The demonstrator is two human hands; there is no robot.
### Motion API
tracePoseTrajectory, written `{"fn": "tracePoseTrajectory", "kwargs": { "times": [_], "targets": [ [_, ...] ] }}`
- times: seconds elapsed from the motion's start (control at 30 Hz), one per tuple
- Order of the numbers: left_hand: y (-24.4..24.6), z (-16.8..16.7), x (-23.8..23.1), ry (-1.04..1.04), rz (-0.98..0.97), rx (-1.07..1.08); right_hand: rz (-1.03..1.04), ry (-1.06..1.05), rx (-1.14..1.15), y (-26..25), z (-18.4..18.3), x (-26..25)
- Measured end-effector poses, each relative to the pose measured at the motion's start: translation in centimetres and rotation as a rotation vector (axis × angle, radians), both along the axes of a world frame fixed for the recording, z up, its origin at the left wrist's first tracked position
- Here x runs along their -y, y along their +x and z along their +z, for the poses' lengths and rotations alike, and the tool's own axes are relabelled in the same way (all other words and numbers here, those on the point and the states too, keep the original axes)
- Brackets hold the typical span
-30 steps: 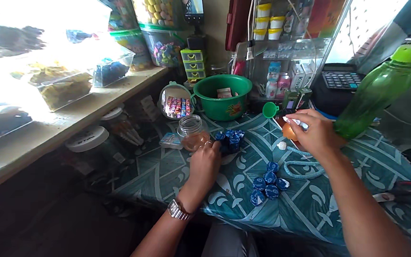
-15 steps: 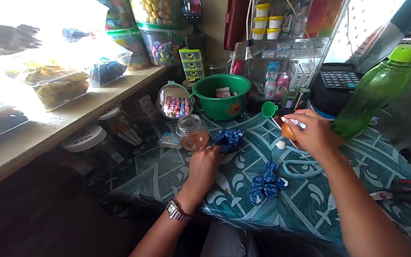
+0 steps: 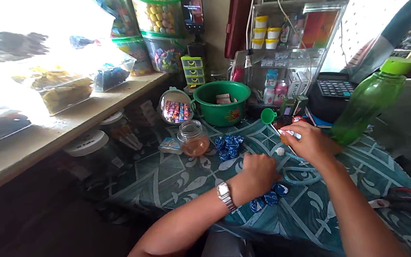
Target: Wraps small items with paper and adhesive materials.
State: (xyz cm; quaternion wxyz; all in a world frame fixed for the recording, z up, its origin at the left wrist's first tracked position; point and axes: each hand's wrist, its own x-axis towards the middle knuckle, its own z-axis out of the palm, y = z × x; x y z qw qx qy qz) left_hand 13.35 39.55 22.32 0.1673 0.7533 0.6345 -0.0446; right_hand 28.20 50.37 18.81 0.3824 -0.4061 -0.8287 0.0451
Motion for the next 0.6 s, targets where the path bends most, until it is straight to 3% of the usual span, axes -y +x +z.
{"fn": "tracePoseTrajectory", "kwargs": {
  "times": [0.1,0.17,0.3,0.43,0.6],
  "targets": [
    [1.0,0.5,-0.9,-0.041,0.006,-0.037,-0.005,-0.028,-0.004,0.1,0.4,0.1],
    [0.0,0.4,-1.4,0.012,-0.022,0.087,0.022,-0.034,-0.048,0.2,0.6,0.2],
    [-3.3,-1.2,-3.2,0.259,-0.029,0.728,0.119,-0.166,-0.209,0.4,1.4,0.6],
    [-4.2,-1.9,-3.6,0.067,0.298,1.565,0.264,-0.208,-0.308,-0.9,0.9,1.2],
    [-4.0,-2.6,-3.3,-0.082,0.472,1.822,0.268,-0.031,-0.356,-2.7,-0.7,1.4]
  ]
}}
